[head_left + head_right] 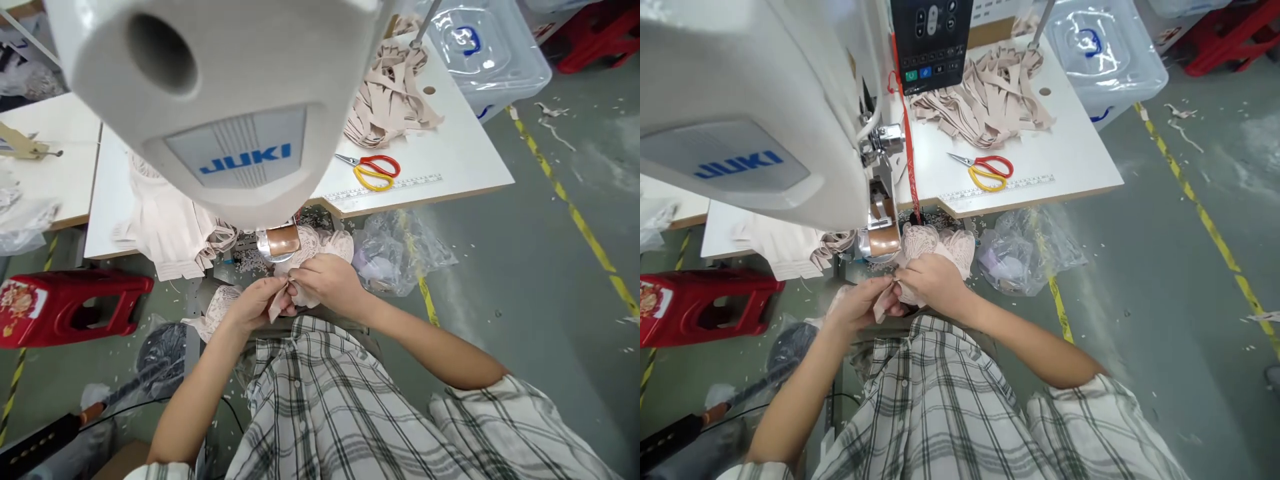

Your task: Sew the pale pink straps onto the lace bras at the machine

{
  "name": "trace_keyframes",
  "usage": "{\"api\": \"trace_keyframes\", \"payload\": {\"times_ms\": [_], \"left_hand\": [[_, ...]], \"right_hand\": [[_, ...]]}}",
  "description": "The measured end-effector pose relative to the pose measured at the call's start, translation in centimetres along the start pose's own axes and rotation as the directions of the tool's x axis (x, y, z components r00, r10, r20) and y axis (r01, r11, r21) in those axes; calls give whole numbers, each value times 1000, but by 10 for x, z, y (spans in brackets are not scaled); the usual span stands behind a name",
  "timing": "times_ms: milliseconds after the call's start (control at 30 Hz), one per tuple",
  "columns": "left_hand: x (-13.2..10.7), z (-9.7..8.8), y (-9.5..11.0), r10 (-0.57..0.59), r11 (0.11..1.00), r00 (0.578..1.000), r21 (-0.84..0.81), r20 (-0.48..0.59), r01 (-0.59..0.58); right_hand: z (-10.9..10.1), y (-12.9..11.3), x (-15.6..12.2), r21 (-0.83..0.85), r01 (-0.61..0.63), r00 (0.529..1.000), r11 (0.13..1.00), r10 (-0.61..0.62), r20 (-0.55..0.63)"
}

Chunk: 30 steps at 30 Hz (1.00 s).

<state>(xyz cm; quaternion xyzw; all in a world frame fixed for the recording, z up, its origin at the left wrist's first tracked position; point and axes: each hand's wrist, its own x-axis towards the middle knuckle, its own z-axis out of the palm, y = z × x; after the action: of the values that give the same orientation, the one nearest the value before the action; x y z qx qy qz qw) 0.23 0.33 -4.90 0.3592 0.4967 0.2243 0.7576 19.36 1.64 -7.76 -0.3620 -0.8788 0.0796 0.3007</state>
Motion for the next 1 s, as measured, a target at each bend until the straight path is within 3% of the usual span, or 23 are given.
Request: {"api": "trace_keyframes", "payload": {"times_ms": [33,100,200,333,433,567,733,800,867,933,1000], "left_hand": [[1,0,-4,2,989,1000,-148,12,-1],[-1,2,-9,98,975,993,-193,-66,-109],[-8,7,-10,301,952,933,123,-199,-281],[-15,8,-6,428,825,869,501,-248,-263],[-15,8,-6,453,768,854,599,-256,-228],[-15,9,-8,417,785,869,587,-267,-197],[-6,8,-6,420,811,866,540,-272,-224],[0,4,-5,420,811,861,545,-286,-215],[4,-1,-6,364,846,879,505,-310,-172],[5,-8,-7,289,890,898,438,-330,-125],[4,-12,-8,264,910,902,399,-343,-115]], "right_hand": [[3,1,-1,46,-13,999,999,15,-38],[4,0,-3,155,-88,989,984,106,-107],[2,-4,-3,234,-180,964,955,218,-149],[3,-9,0,203,-172,978,964,193,-85],[4,-6,2,144,-141,985,979,154,-80],[5,0,3,161,-81,991,984,97,-93],[17,-6,-1,295,-167,970,941,211,-121],[19,-4,-4,267,-137,973,954,181,-145],[15,15,-5,222,-111,984,969,139,-115],[1,55,0,151,-203,968,968,221,-120],[-21,110,11,12,-418,878,908,407,-251]]}}
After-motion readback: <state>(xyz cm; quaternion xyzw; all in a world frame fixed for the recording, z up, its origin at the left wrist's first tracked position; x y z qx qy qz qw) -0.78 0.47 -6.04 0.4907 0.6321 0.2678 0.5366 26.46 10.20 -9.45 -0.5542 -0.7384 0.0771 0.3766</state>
